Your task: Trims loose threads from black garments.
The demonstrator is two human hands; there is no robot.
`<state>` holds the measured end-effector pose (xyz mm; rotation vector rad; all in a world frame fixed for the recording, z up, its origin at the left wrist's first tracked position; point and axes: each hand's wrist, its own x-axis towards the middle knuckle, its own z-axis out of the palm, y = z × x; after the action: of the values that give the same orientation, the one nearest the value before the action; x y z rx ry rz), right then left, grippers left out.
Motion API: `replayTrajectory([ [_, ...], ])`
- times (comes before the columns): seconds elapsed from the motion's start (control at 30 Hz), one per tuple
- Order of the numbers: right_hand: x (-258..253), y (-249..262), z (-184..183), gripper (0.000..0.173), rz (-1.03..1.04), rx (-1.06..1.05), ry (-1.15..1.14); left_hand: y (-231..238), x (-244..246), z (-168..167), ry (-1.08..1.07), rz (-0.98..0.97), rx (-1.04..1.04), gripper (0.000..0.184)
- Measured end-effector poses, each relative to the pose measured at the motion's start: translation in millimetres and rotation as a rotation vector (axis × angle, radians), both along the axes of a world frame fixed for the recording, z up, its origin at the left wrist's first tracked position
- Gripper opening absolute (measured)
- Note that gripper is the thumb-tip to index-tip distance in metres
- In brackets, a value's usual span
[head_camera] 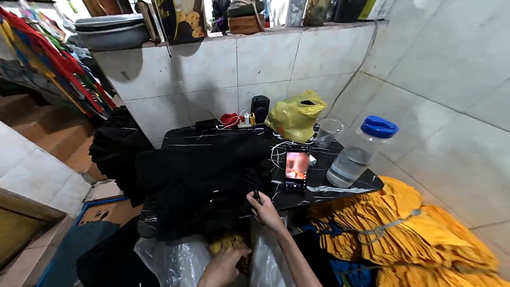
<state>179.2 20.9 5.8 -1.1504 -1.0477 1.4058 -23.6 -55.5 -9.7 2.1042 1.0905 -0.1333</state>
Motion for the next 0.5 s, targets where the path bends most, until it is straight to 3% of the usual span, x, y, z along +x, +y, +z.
replayTrajectory([
  [0.03, 0.3, 1.0, -1.8, 0.016, 0.005, 0.045, -0.023, 0.5, -1.9, -1.3, 0.009, 0.026, -0.012, 0.066],
  [0.07, 1.0, 1.8, -3.7, 0.019, 0.013, 0.088, -0.061, 2.3, -4.6, -1.6, -0.048, 0.068, 0.026, 0.064],
  [0.13, 1.2, 1.7, -6.4, 0.027, 0.030, 0.147, -0.130, 5.8, -10.6, -0.6, -0.230, 0.165, 0.220, 0.027],
  [0.17, -0.1, 1.7, -7.8, 0.030, 0.026, 0.159, -0.164, 7.1, -11.7, 1.6, -0.316, 0.234, 0.342, 0.019],
  [0.23, -5.3, -0.1, -11.1, 0.031, -0.024, 0.161, -0.250, 10.9, -11.4, 6.4, -0.471, 0.381, 0.482, 0.028],
  [0.4, -24.1, -22.9, -15.4, 0.021, -0.255, 0.357, -0.692, 21.9, -15.9, 12.6, -0.756, 0.467, 0.476, 0.015],
  [0.5, -34.8, -39.1, -12.1, 0.024, -0.307, 0.409, -0.655, 22.7, -13.2, 12.9, -0.897, 0.512, 0.452, 0.010],
])
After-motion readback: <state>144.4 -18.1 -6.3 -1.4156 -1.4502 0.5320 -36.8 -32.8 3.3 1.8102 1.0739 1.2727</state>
